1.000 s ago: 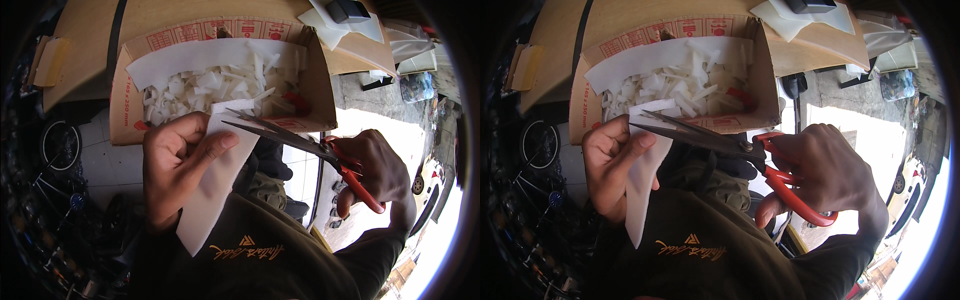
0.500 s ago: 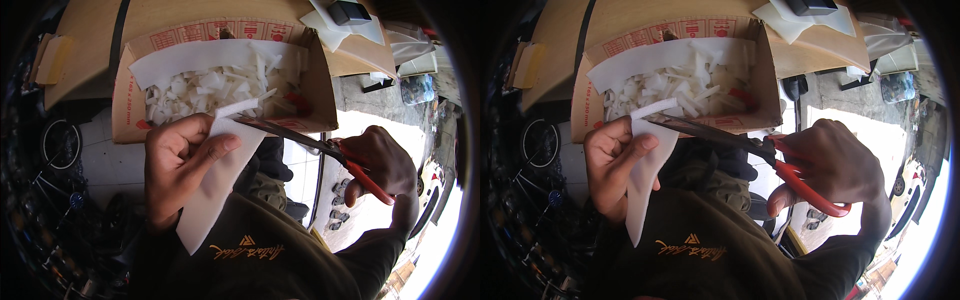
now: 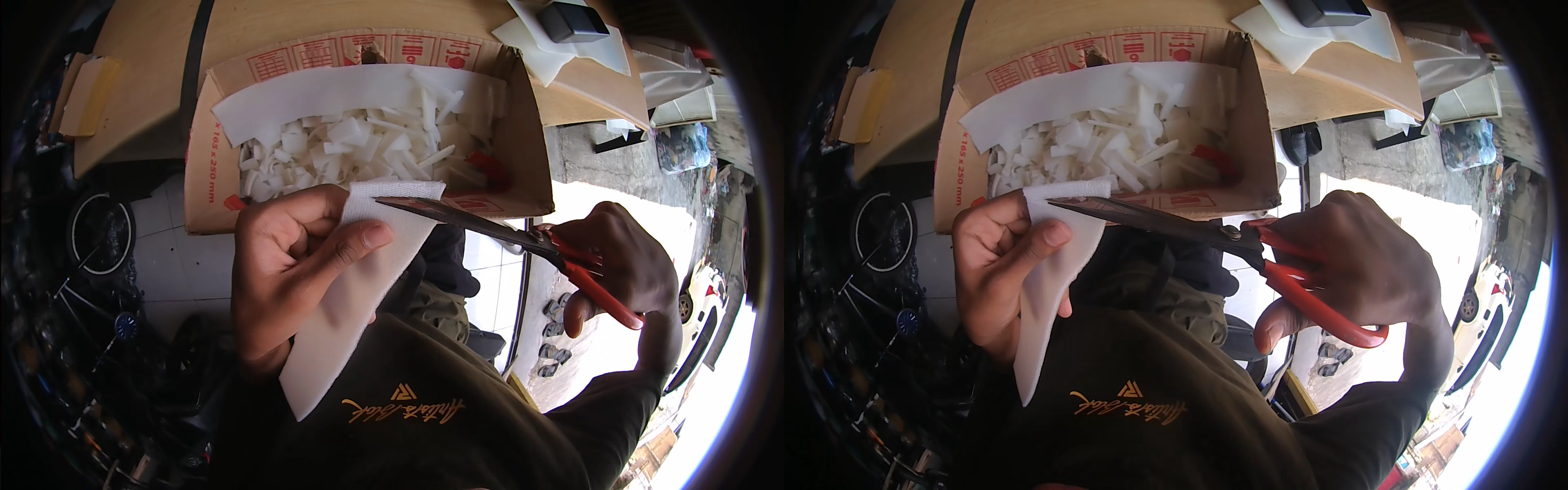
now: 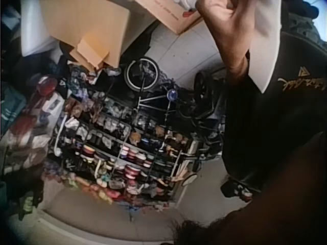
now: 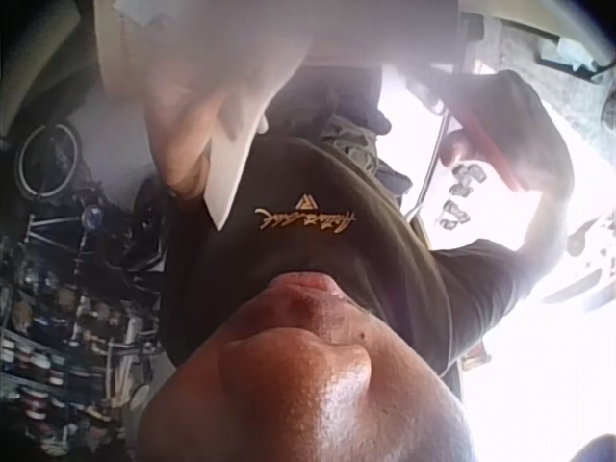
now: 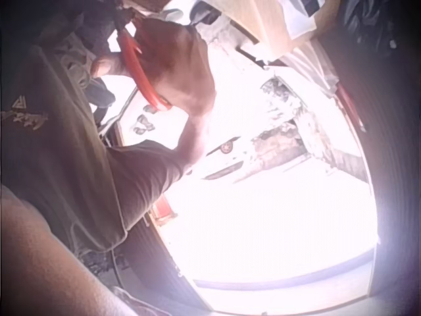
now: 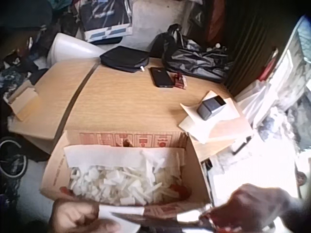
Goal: The person cuts strips of white foam by hand using shears and then places them into a cardboard box.
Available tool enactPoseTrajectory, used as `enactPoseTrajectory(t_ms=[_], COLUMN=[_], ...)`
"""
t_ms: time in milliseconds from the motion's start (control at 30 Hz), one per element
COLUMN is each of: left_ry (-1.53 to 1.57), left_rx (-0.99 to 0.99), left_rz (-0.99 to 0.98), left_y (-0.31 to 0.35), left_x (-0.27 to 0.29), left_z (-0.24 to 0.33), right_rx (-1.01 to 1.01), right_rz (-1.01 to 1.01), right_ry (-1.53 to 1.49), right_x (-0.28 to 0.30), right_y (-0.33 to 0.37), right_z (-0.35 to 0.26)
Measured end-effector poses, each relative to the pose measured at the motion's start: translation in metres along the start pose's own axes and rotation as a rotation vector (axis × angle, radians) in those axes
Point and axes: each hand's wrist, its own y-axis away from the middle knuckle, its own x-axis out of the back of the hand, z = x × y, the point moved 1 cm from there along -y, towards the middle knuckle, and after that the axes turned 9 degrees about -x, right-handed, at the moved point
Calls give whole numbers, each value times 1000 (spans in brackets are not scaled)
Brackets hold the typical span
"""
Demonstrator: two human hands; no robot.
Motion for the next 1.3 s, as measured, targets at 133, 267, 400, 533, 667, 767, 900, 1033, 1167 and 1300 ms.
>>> enactPoseTrajectory(t_ms=[133,267,400,533,667,767,900,1033,1167,1300], left_ry=[-10,-26,-88,-53,-69,-88,-127,-115,-106,-51], left_rx=[-30,-2,19,-26,-15,15,-17,-24,-17,-20], left_rz=[-8,-27,-56,-28,-34,-39,-59,-41,-4,12], left_y=[0,0,1,0,-2,-2,-4,-5,-4,-3], left_x=[3,2,4,0,-3,-1,2,-4,-4,-5], left_z=[-1,-1,-5,-4,-1,0,-5,-3,-3,2], right_rx=[-4,27,94,81,4,-67,-23,-40,-98,-35], right_rz=[-17,1,53,64,82,-31,16,17,15,182], right_ry=[-38,-52,19,22,-46,13,34,6,-78,-107], right_x=[0,-2,-4,-3,-6,-2,-5,-5,-9,-20], right_y=[-1,-3,-9,-13,-11,-16,-15,-13,-14,4], right_z=[-1,-2,-6,-9,-4,-7,-5,-4,-2,11])
